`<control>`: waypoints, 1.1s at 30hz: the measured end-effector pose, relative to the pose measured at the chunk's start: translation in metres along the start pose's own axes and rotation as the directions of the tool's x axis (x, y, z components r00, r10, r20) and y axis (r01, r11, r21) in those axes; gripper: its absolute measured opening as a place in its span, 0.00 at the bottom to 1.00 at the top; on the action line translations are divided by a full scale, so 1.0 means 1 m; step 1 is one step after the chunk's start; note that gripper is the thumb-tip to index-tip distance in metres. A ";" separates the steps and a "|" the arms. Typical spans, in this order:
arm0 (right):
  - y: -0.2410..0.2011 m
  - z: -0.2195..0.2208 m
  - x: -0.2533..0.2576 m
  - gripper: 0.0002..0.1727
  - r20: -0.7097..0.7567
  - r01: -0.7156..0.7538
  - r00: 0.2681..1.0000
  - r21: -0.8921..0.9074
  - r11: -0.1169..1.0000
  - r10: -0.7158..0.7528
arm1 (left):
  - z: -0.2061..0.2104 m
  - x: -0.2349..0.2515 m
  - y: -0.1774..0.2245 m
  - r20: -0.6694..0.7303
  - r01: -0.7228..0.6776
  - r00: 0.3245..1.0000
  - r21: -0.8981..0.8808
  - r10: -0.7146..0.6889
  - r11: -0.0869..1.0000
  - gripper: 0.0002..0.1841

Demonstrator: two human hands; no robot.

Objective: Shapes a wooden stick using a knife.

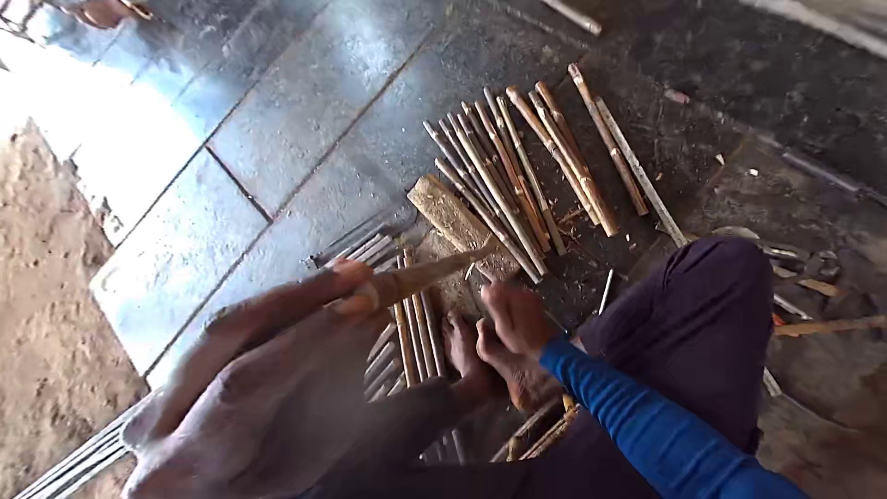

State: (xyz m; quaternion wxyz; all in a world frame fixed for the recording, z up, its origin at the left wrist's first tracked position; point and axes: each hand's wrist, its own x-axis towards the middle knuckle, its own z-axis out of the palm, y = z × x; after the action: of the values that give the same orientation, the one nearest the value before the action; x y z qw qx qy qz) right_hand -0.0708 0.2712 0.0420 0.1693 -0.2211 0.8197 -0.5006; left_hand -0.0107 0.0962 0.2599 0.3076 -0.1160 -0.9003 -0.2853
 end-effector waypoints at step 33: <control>0.003 0.000 0.008 0.41 -0.126 0.043 0.992 0.091 0.995 -0.032 | -0.002 0.009 -0.007 0.064 -0.024 0.998 -0.067 0.029 0.997 0.09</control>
State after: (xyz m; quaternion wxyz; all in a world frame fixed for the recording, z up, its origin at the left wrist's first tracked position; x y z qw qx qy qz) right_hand -0.0776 0.2680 0.0386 0.1186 -0.1967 0.7999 -0.5545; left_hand -0.0197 0.0899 0.2641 0.2779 -0.1473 -0.8983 -0.3068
